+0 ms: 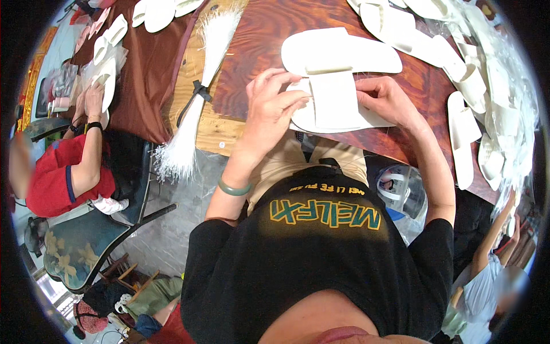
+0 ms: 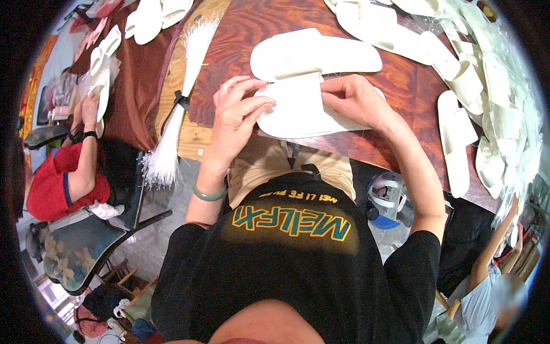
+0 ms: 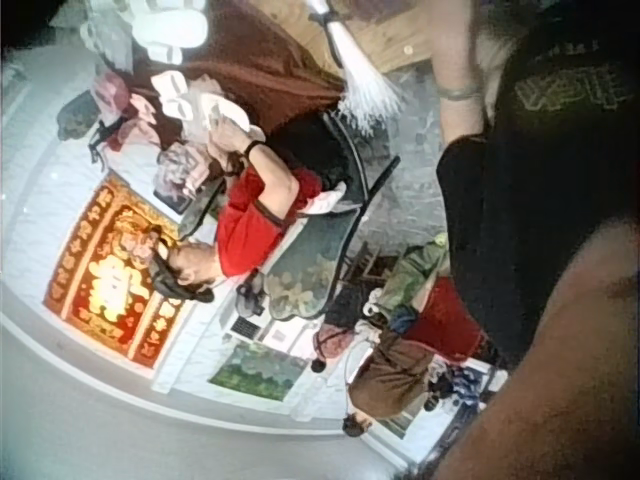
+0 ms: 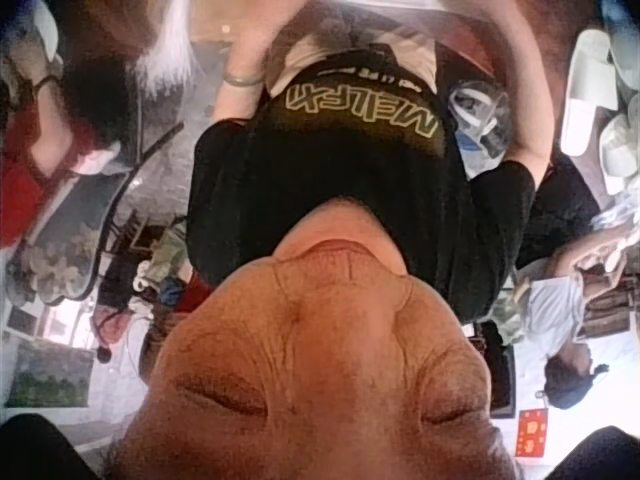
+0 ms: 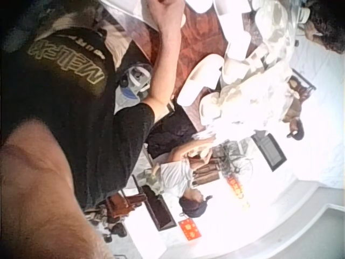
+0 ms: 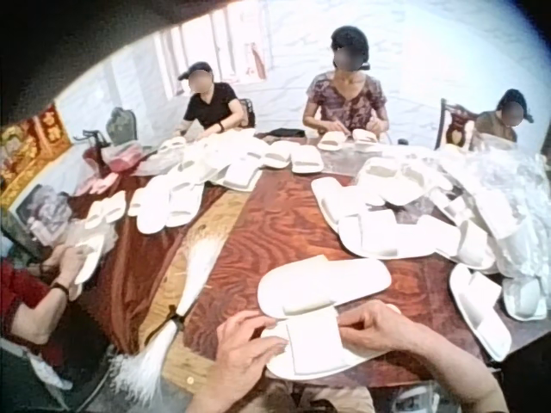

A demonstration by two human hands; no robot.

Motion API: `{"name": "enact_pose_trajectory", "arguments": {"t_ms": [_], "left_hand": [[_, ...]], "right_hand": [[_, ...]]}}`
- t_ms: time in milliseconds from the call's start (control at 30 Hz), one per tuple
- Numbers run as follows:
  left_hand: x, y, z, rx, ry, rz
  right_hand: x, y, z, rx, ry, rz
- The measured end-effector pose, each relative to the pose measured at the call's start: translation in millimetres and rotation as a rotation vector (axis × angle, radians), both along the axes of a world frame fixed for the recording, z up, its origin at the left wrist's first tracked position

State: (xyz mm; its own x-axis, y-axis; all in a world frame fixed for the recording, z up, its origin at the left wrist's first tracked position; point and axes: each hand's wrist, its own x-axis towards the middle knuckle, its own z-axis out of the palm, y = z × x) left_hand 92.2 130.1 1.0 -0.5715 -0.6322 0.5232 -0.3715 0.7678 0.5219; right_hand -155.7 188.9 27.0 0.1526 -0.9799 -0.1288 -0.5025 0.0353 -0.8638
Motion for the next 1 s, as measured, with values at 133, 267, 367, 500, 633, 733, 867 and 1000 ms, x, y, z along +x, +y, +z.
{"name": "enact_pose_trajectory", "arguments": {"t_ms": [133, 267, 367, 500, 633, 733, 867, 1000], "left_hand": [[14.4, -9.1, 3.3, 0.164, 0.127, -0.002], [17.4, -8.1, 8.5, 0.773, 0.450, 0.082], [9.2, -15.1, 14.0, 0.827, 0.528, 0.110], [-0.1, -31.3, 13.4, 1.149, 0.683, -0.063], [-5.3, -48.4, 11.7, 1.371, 0.888, -0.160], [-4.7, -56.5, 12.1, 1.481, 0.988, -0.275], [-8.5, -67.6, 9.0, 1.462, 1.066, -0.283], [-9.8, -78.5, 6.2, 1.333, 0.889, -0.255]], "right_hand": [[-12.2, 17.4, 15.3, 0.021, 0.026, -0.041], [-43.8, 43.7, 30.0, -0.087, 0.259, -0.026], [-47.4, 56.1, 44.6, -0.323, 0.512, 0.001], [-39.9, 55.3, 51.7, -0.545, 0.991, -0.023], [-35.9, 49.5, 49.2, -0.740, 1.112, -0.037], [-37.1, 45.4, 38.4, -0.725, 0.999, -0.041], [-43.2, 36.5, 26.0, -0.798, 0.785, -0.061], [-42.9, 27.9, 18.0, -0.755, 0.450, -0.173]]}}
